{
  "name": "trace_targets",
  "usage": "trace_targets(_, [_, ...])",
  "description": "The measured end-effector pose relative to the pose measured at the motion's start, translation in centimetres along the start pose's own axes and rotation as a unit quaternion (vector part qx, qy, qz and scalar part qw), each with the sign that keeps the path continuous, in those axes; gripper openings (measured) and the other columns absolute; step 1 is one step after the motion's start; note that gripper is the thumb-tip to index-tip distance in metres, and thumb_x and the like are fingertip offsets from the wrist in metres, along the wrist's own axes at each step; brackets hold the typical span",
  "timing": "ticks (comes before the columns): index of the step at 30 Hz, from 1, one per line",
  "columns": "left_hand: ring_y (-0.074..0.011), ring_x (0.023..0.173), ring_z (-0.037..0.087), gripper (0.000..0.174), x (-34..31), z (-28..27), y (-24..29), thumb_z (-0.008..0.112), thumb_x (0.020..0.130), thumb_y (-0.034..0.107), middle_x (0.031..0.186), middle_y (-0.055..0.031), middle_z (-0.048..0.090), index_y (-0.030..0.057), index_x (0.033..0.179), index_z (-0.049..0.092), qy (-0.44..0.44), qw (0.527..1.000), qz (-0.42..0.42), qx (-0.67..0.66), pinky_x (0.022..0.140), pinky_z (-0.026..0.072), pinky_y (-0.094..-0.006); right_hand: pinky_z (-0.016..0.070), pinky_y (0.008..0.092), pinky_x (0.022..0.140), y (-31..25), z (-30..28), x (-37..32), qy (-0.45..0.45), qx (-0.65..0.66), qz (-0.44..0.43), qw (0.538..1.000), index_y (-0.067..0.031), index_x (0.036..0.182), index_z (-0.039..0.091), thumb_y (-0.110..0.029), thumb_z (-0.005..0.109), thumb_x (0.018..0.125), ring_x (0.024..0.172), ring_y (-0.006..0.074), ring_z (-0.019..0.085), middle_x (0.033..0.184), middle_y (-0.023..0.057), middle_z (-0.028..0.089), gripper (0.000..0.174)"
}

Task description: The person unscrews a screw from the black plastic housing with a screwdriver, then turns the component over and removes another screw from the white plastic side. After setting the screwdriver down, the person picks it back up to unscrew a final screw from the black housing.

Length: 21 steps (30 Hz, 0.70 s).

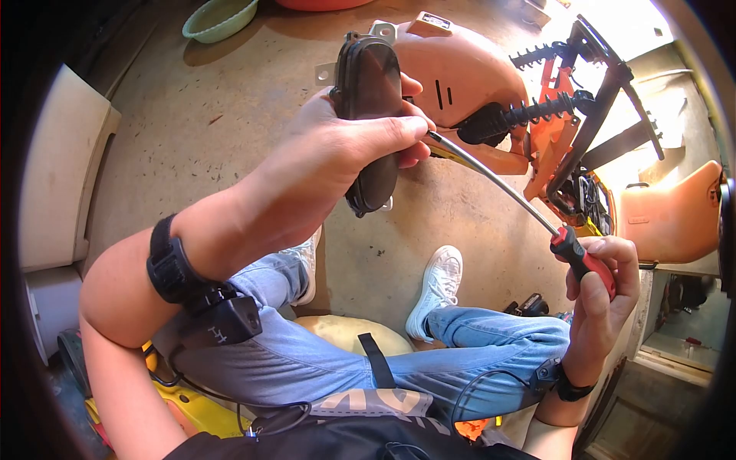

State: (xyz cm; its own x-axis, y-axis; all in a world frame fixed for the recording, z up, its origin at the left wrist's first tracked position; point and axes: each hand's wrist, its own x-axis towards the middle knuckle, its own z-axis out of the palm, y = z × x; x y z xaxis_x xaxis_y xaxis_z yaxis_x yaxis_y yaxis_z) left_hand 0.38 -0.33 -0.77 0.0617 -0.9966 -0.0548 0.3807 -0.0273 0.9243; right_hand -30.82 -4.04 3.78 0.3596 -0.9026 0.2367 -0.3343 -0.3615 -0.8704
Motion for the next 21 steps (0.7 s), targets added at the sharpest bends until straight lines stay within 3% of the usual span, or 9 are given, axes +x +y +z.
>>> trace_targets(1, [-0.0151, 0.091, 0.064, 0.040, -0.03, 0.02, 0.05, 0.064, 0.095, 0.015, 0.103, -0.0057, 0.062, 0.0032, 0.129, 0.047, 0.000, 1.000, 0.000, 0.000, 0.082, 0.0495, -0.0285, 0.0427, 0.0185, 0.056, -0.36, 0.03, -0.01, -0.003, 0.041, 0.033, 0.999, -0.0029, 0.107, 0.056, -0.028, 0.070, 0.085, 0.064, 0.0072, 0.054, 0.100, 0.0113, 0.064, 0.037])
trace_targets(4, [-0.0151, 0.092, 0.064, 0.040, -0.11, 0.09, 0.13, 0.064, 0.095, 0.016, 0.103, -0.0055, 0.061, 0.0034, 0.129, 0.047, -0.007, 1.000, 0.012, 0.007, 0.082, 0.0494, -0.0283, 0.0430, 0.0185, 0.056, -0.75, -0.01, 0.00, -0.012, 0.085, 0.082, 0.993, -0.0030, 0.107, 0.056, -0.033, 0.073, 0.085, 0.064, 0.0072, 0.054, 0.101, 0.0118, 0.064, 0.040])
trace_targets(8, [-0.0150, 0.092, 0.064, 0.041, -0.11, -0.01, 0.14, 0.064, 0.095, 0.016, 0.104, -0.0056, 0.061, 0.0038, 0.130, 0.046, 0.001, 1.000, -0.010, 0.009, 0.082, 0.0491, -0.0280, 0.0425, 0.0186, 0.056, -0.05, 0.64, -0.17, -0.002, 0.032, 0.018, 0.999, -0.0032, 0.107, 0.056, -0.035, 0.074, 0.086, 0.064, 0.0071, 0.054, 0.100, 0.0117, 0.064, 0.043])
trace_targets(10, [-0.0149, 0.092, 0.063, 0.041, -0.07, 0.01, 0.13, 0.064, 0.095, 0.016, 0.104, -0.0058, 0.061, 0.0038, 0.130, 0.046, 0.003, 1.000, -0.016, 0.016, 0.082, 0.0489, -0.0279, 0.0356, 0.0187, 0.056, 0.01, 0.70, -0.31, -0.010, 0.001, 0.003, 1.000, -0.0032, 0.113, 0.053, -0.040, 0.065, 0.091, 0.062, 0.0066, 0.048, 0.098, 0.0132, 0.064, 0.044])
trace_targets(13, [-0.0152, 0.093, 0.063, 0.042, -0.03, 0.09, 0.05, 0.064, 0.095, 0.018, 0.105, -0.0062, 0.061, 0.0031, 0.130, 0.046, 0.002, 1.000, -0.019, 0.009, 0.083, 0.0487, -0.0283, 0.0423, 0.0193, 0.055, -0.38, 0.37, -0.12, 0.002, 0.052, 0.033, 0.998, -0.0039, 0.109, 0.056, -0.036, 0.073, 0.086, 0.064, 0.0077, 0.054, 0.099, 0.0108, 0.064, 0.043])
trace_targets(19, [-0.0178, 0.093, 0.063, 0.046, 0.42, -0.11, 0.40, 0.059, 0.096, 0.029, 0.105, -0.0098, 0.063, 0.0011, 0.132, 0.048, -0.008, 0.998, -0.051, -0.022, 0.087, 0.0498, -0.0324, 0.0399, 0.0193, 0.054, -0.36, 0.02, -0.12, 0.016, 0.073, 0.042, 0.996, -0.0035, 0.109, 0.055, -0.041, 0.073, 0.084, 0.063, 0.0082, 0.052, 0.098, 0.0107, 0.063, 0.049])
trace_targets(21, [-0.0187, 0.092, 0.064, 0.047, 0.41, 0.01, 0.62, 0.054, 0.098, 0.033, 0.106, -0.0113, 0.064, 0.0009, 0.132, 0.050, 0.006, 0.993, -0.079, -0.087, 0.088, 0.0501, -0.0334, 0.0391, 0.0195, 0.054, -0.42, 0.18, -0.16, 0.032, 0.075, 0.043, 0.996, -0.0035, 0.109, 0.055, -0.041, 0.073, 0.083, 0.063, 0.0085, 0.052, 0.097, 0.0109, 0.062, 0.049])
